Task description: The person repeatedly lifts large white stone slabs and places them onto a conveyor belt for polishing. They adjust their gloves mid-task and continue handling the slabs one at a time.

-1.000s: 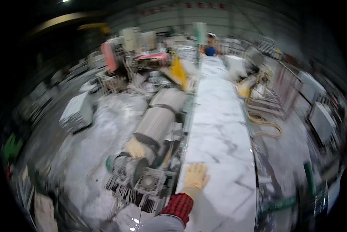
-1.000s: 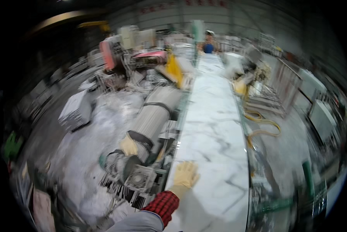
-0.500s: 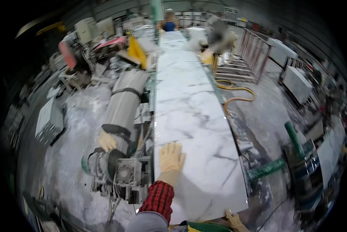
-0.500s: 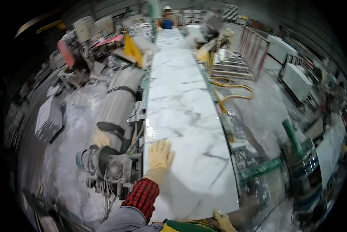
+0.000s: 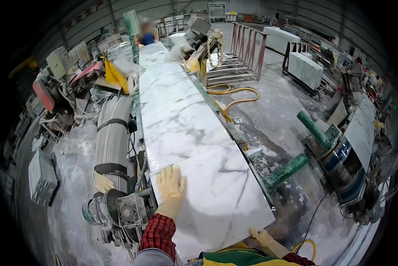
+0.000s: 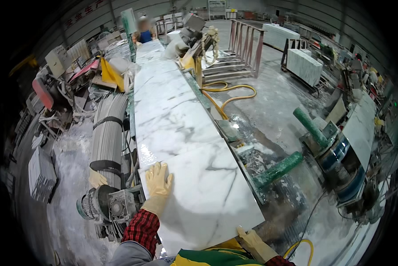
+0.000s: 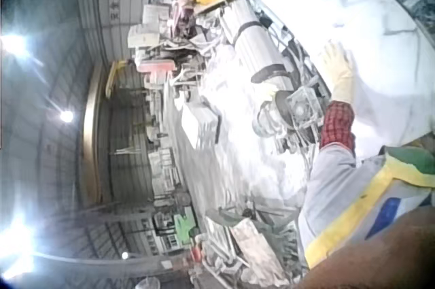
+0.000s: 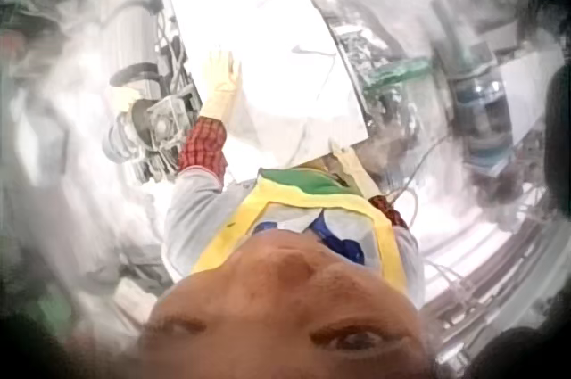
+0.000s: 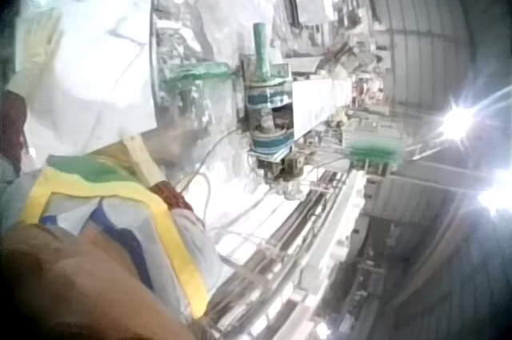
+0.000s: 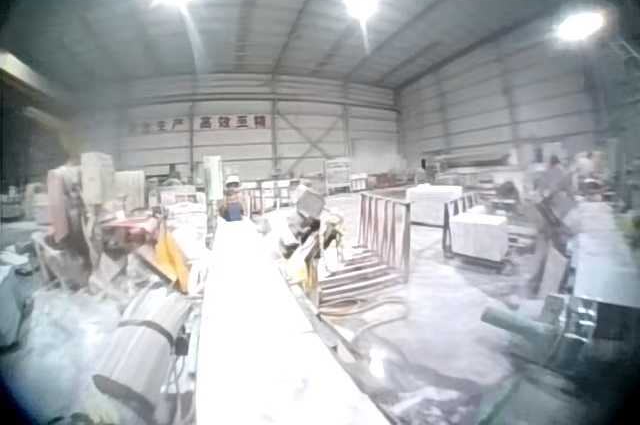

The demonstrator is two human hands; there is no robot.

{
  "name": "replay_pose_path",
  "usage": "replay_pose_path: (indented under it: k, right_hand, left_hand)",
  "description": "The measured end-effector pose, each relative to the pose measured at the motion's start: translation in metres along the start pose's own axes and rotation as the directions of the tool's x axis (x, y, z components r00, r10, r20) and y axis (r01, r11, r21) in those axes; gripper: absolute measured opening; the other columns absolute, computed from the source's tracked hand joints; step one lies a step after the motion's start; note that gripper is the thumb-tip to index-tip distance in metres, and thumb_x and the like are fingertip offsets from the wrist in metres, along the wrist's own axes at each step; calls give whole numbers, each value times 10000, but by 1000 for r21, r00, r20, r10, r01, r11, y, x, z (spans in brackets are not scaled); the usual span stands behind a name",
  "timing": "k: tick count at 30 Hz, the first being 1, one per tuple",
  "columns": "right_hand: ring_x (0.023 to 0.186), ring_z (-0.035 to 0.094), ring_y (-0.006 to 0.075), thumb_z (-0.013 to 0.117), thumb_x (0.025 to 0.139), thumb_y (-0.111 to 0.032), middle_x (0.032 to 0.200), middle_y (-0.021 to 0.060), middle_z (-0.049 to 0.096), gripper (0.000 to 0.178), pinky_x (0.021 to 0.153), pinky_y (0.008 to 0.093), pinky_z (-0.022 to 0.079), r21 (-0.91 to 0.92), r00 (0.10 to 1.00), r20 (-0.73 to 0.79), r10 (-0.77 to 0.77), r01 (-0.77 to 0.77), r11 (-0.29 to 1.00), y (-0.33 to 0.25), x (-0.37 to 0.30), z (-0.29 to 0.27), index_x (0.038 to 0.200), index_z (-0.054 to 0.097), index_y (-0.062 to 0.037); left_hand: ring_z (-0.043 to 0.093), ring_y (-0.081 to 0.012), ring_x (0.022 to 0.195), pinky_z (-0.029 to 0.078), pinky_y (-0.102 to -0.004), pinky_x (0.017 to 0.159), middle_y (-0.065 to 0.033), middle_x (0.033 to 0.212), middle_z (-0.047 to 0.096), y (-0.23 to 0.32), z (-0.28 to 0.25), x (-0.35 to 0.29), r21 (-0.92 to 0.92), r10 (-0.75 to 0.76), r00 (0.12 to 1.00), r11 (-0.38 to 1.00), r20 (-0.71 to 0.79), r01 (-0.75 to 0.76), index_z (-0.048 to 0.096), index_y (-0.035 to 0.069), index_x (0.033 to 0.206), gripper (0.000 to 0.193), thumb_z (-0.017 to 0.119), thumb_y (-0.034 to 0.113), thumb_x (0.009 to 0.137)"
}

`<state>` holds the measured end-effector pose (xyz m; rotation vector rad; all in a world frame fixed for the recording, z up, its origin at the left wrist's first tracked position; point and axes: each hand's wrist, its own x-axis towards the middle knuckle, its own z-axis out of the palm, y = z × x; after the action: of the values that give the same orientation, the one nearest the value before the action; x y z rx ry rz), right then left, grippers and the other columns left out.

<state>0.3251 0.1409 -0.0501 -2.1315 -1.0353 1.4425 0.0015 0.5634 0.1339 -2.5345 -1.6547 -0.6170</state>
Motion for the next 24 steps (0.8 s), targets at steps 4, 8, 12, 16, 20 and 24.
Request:
replay_pose_path:
  k: [4,8,12,16,20,24]
  right_hand:
    - [1065,728,461,593,900,-831,1280,333,712,980,968,462,539,52,977,-107,182,-178,983,-58,-19,0,1339,702,38]
    - [1078,736,436,566,962,-783,1200,309,746,896,967,460,548,-8,989,-120,89,-90,996,-97,-49,-8,1266,742,42]
    - [1065,759,356,615,1040,-638,1101,223,790,721,928,422,578,252,973,-83,215,-188,949,-174,-99,-24,1177,762,54]
    - [1158,746,265,627,1079,-569,1279,164,760,610,933,414,614,754,959,91,269,-242,610,-135,-56,14,1262,733,3]
    - [1248,703,296,636,1097,-515,1433,172,689,608,1007,434,608,962,976,202,80,-214,173,-114,-31,49,1438,625,-12]
    - [1229,710,306,669,1094,-445,1388,155,718,552,987,444,609,933,881,360,-306,-349,92,-76,-9,65,1446,630,-22]
  left_hand:
    - [526,-370,1422,348,-558,1213,-144,1487,626,-6,-24,51,-37,75,990,997,116,-71,631,134,1450,589,740,418,944]
    - [684,-409,1269,522,-545,1055,-204,1320,749,-7,-52,92,-102,-132,806,968,577,231,669,79,1433,786,491,716,1007]
    - [685,-447,1252,508,-523,1095,-280,1305,731,-52,-11,94,-52,-85,834,990,546,135,759,25,1268,805,435,724,1036]
    - [670,-427,1303,491,-494,1134,-269,1330,734,-47,10,112,-76,-35,833,993,551,93,742,-6,1325,851,466,736,1016]
    - [704,-397,1252,519,-475,1080,-258,1236,771,-51,-1,121,-69,29,853,998,522,9,774,0,1270,827,572,743,967]
    - [747,-383,1141,549,-466,1006,-262,1161,793,-1,-86,111,-101,114,894,992,433,-77,785,5,1250,824,715,738,882]
